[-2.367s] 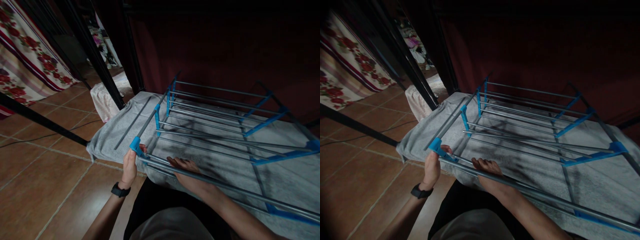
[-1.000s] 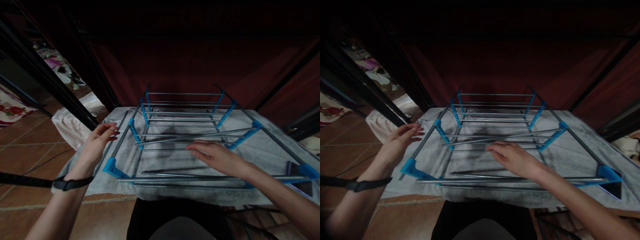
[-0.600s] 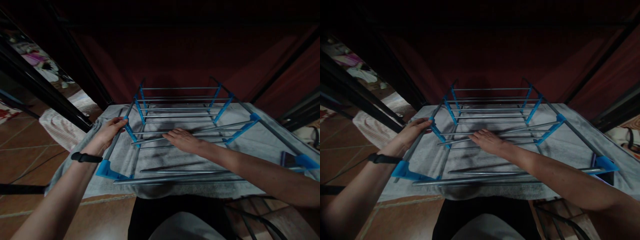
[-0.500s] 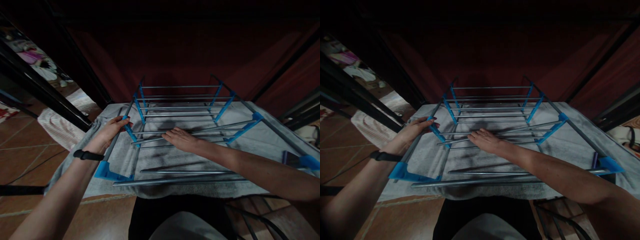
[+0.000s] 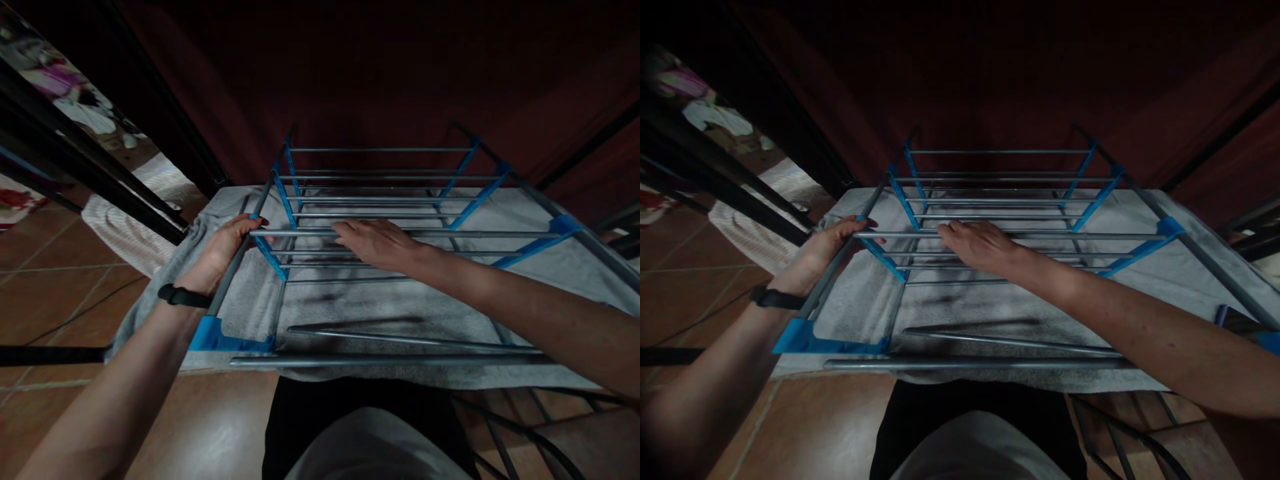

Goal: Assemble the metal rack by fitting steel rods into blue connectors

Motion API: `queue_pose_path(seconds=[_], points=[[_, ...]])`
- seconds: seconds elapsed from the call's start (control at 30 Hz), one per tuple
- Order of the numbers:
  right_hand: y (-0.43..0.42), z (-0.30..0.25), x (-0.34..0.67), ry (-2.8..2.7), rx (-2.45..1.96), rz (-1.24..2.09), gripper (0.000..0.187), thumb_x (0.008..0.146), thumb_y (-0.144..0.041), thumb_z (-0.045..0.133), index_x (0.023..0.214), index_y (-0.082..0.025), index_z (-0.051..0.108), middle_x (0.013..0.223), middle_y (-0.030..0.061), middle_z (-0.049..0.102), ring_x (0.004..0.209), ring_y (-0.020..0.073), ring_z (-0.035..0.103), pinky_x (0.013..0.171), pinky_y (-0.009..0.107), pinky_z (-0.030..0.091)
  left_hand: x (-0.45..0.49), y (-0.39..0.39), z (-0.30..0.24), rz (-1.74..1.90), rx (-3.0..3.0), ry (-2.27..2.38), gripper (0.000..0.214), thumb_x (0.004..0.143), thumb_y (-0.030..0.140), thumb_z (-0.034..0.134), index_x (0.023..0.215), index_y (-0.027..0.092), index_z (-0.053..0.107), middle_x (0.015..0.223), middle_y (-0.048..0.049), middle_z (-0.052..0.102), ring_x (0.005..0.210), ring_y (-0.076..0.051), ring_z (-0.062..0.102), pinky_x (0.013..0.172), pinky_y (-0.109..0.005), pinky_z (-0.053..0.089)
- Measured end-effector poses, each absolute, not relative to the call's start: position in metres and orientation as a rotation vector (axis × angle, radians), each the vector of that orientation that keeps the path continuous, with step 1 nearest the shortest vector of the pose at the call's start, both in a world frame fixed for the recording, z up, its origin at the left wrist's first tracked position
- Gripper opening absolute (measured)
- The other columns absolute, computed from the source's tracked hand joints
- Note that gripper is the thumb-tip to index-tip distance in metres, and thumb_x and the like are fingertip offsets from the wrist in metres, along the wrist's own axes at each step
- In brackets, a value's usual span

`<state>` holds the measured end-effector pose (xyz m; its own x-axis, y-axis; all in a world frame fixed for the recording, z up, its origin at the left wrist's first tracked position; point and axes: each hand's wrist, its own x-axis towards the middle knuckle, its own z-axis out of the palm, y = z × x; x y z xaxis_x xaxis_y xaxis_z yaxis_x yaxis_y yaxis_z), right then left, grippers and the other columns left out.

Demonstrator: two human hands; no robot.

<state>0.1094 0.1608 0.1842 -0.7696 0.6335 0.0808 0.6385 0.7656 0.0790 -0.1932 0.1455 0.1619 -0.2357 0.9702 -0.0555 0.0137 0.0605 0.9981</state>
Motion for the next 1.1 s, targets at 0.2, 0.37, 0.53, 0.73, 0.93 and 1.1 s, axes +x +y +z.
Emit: queue_pose_path(seconds=[0.2, 0.37, 0.53, 0.73, 0.93, 1.1], points=[[0.169, 0.180, 0.107, -2.930, -1.027, -0.188, 0.029, 0.107, -0.033, 0.031, 0.120, -0.019, 0.052, 0.105, 0.0078, 0.068, 0.086, 0.0210, 0.064, 0.064, 0.030, 0.035, -0.188, 0.145, 0.165, 1.350, 0.985, 1.378, 0.015, 0.067, 0.026, 0.071, 0.077, 0.014, 0.066, 0.084, -0.0012, 0.065, 0.069, -0.013, 0.062, 0.075, -0.030, 0.059], [0.171, 0.178, 0.107, -2.918, -1.027, -0.179, 0.026, 0.107, -0.033, 0.033, 0.117, -0.019, 0.053, 0.106, 0.0075, 0.069, 0.086, 0.0214, 0.065, 0.063, 0.030, 0.032, -0.192, 0.145, 0.163, 1.336, 1.020, 1.392, 0.020, 0.068, 0.026, 0.072, 0.082, 0.014, 0.069, 0.086, -0.0019, 0.066, 0.072, -0.015, 0.065, 0.079, -0.033, 0.060], [0.172, 0.181, 0.106, -2.940, -1.045, -0.095, 0.028, 0.106, -0.034, 0.034, 0.119, -0.019, 0.054, 0.108, 0.0092, 0.070, 0.088, 0.0225, 0.066, 0.066, 0.030, 0.035, -0.193, 0.144, 0.162, 1.317, 1.037, 1.414, 0.023, 0.068, 0.028, 0.072, 0.086, 0.013, 0.069, 0.087, -0.0021, 0.066, 0.074, -0.015, 0.066, 0.079, -0.033, 0.060], [0.173, 0.182, 0.105, -2.924, -1.074, -0.050, 0.027, 0.106, -0.036, 0.035, 0.114, -0.019, 0.055, 0.105, 0.0084, 0.071, 0.088, 0.0226, 0.067, 0.068, 0.030, 0.036, -0.188, 0.143, 0.164, 1.322, 1.039, 1.408, 0.018, 0.075, 0.027, 0.067, 0.086, 0.013, 0.067, 0.090, -0.0024, 0.065, 0.072, -0.014, 0.065, 0.078, -0.032, 0.057], [0.177, 0.182, 0.105, -2.912, -1.025, 0.013, 0.026, 0.106, -0.036, 0.035, 0.113, -0.020, 0.055, 0.105, 0.0070, 0.071, 0.088, 0.0219, 0.066, 0.069, 0.030, 0.038, -0.188, 0.145, 0.165, 1.268, 1.062, 1.435, 0.025, 0.086, 0.034, 0.064, 0.097, 0.012, 0.065, 0.092, -0.0033, 0.066, 0.067, -0.012, 0.063, 0.080, -0.033, 0.058], [0.182, 0.182, 0.106, -2.913, -1.026, 0.113, 0.027, 0.107, -0.037, 0.034, 0.113, -0.020, 0.054, 0.105, 0.0056, 0.071, 0.088, 0.0203, 0.065, 0.071, 0.030, 0.040, -0.183, 0.140, 0.172, 1.225, 1.040, 1.499, 0.023, 0.088, 0.035, 0.064, 0.100, 0.016, 0.067, 0.090, -0.0011, 0.068, 0.075, -0.012, 0.067, 0.093, -0.031, 0.058]])
